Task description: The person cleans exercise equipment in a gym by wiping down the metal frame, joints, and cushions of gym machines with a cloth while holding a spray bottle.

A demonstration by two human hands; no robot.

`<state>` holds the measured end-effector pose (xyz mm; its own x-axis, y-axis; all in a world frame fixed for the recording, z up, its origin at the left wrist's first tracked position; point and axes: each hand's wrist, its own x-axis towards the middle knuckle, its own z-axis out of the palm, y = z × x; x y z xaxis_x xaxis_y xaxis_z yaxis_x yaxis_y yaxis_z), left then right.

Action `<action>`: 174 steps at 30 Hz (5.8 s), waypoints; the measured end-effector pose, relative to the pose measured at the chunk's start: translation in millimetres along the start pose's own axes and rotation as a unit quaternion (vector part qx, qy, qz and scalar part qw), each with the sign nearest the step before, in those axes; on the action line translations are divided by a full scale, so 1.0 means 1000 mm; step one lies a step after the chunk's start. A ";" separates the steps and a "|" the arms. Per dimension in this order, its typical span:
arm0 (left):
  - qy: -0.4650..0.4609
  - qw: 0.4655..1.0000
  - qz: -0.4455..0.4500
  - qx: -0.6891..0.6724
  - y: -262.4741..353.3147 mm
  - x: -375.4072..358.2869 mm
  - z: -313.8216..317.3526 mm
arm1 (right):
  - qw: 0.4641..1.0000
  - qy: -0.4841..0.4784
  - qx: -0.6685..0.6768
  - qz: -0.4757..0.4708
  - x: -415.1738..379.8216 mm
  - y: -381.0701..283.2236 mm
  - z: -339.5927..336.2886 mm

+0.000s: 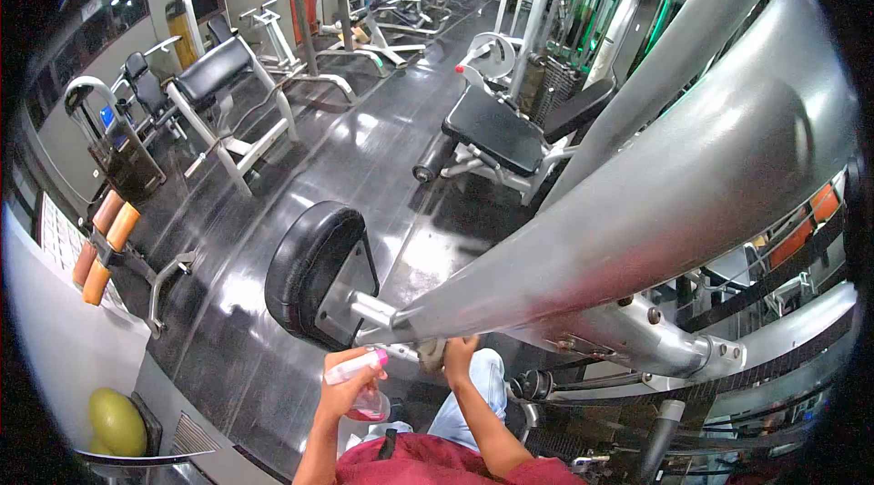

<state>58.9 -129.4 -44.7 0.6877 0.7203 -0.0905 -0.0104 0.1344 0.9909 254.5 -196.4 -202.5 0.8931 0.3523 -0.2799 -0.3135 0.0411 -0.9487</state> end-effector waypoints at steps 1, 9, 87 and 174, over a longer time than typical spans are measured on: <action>0.000 1.000 -0.004 -0.006 0.002 -0.001 0.000 | 1.000 0.001 0.000 0.002 -0.001 0.007 0.004; -0.002 1.000 -0.026 -0.016 -0.005 -0.009 -0.012 | 0.974 -0.183 -0.042 0.125 0.083 0.185 0.010; 0.236 0.971 0.038 -0.001 -0.018 -0.068 -0.211 | 0.739 -0.558 0.080 0.368 -0.109 0.022 0.144; 0.008 0.997 -0.083 -0.009 0.050 0.628 -0.643 | 0.947 -0.259 0.068 0.179 0.260 -0.010 0.742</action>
<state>24.0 767.4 -116.8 0.6692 0.6983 -0.2541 0.0896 0.2636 0.9605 250.6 588.1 -157.0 0.4557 0.7757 -0.4367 -0.6360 -0.0595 -0.7694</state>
